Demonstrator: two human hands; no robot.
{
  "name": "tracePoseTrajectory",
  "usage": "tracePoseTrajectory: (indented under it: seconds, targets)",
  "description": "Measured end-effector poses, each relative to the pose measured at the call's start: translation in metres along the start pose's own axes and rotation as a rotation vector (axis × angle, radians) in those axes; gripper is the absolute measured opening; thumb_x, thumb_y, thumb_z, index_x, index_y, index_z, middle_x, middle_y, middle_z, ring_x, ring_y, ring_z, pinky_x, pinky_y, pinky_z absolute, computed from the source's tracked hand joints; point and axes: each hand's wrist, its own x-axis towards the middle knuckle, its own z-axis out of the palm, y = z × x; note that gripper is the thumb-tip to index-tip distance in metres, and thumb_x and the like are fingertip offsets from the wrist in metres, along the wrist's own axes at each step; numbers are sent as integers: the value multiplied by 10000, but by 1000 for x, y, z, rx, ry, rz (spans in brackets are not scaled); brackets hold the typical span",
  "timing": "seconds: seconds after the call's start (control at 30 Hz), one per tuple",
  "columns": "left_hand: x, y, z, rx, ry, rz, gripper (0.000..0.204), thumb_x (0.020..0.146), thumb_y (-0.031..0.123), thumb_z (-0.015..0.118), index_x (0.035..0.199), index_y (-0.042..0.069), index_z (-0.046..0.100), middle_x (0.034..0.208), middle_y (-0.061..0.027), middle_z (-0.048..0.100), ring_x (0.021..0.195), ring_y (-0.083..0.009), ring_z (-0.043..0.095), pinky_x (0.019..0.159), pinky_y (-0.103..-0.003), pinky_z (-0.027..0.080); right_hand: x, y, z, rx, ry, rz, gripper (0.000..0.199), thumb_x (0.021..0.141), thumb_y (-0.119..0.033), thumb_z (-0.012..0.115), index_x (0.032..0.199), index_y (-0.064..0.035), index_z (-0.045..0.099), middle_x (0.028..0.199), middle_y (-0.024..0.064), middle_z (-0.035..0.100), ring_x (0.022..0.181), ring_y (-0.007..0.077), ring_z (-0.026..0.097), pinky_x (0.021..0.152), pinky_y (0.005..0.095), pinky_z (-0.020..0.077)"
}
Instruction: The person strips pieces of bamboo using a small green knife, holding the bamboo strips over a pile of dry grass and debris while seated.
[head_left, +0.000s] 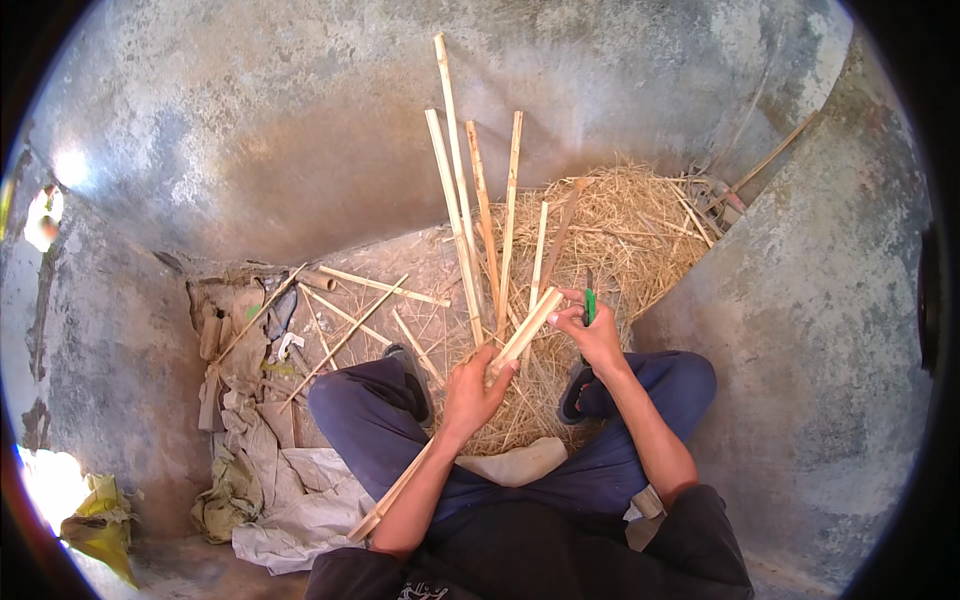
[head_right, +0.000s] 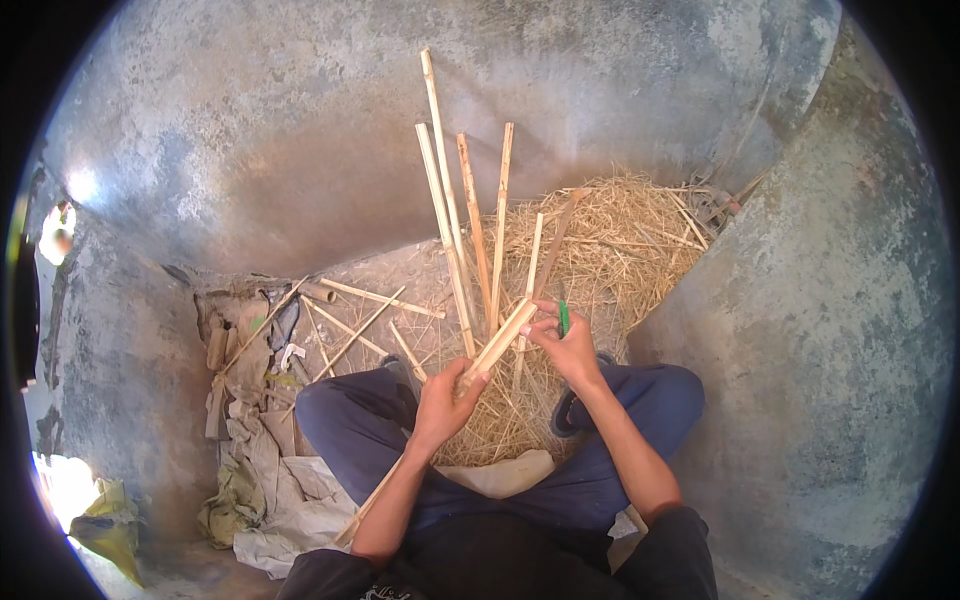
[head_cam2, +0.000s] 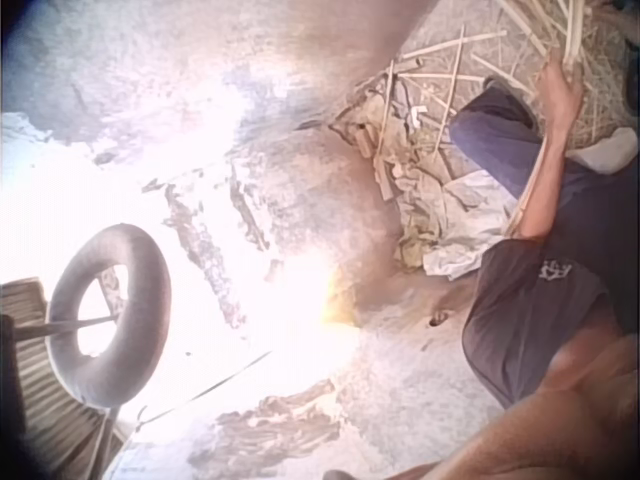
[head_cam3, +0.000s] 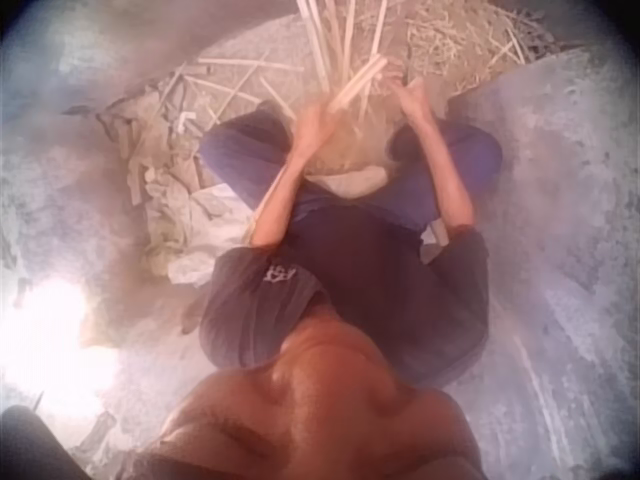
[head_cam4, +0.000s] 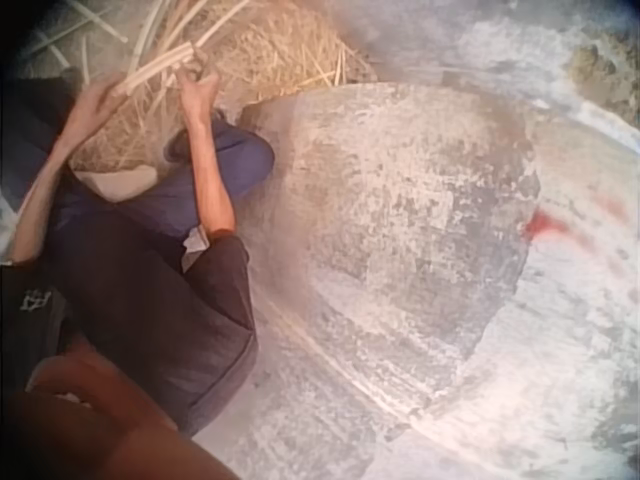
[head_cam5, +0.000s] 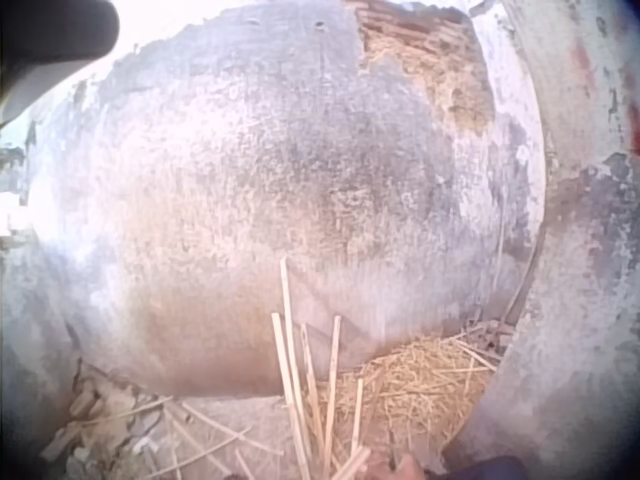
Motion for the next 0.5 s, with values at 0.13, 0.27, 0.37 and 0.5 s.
tracePoseTrajectory:
  seconds: [0.13, 0.27, 0.37, 0.5]
  targets:
    - [0, -9, 2, -101, -48, -21, 299, 1060, 304, 735, 1152, 19, 732, 735, -156, 707, 634, -277, 696, 644, -407, 515, 4, 8, -4, -17, -34, -33, 506, 925, -95, 866, 1394, 11, 707, 875, 12, 785, 783, 54, 655, 751, 236, 481]
    - [1, -16, 3, -155, -63, -29, 311, 1068, 311, 729, 1174, 19, 738, 741, -113, 712, 668, -202, 682, 673, -387, 522, 2, 1, -1, -32, -55, -34, 550, 930, -33, 833, 1454, 12, 672, 880, -1, 771, 856, 58, 697, 837, 249, 529]
    - [3, -15, 1, -78, -32, -26, 326, 1073, 323, 722, 1177, 15, 737, 765, -110, 719, 705, -183, 686, 689, -378, 522, 0, 0, -3, -37, -84, -49, 583, 930, -46, 831, 1486, -8, 657, 862, -24, 751, 744, 14, 580, 706, 212, 452]
    - [9, -21, -13, -43, 38, -122, 355, 1081, 353, 706, 1169, 10, 723, 775, -123, 702, 703, -198, 660, 689, -381, 512, -12, -15, -1, 38, -193, -146, 612, 929, -67, 826, 1513, -49, 644, 847, -55, 722, 639, -11, 417, 616, 207, 354]
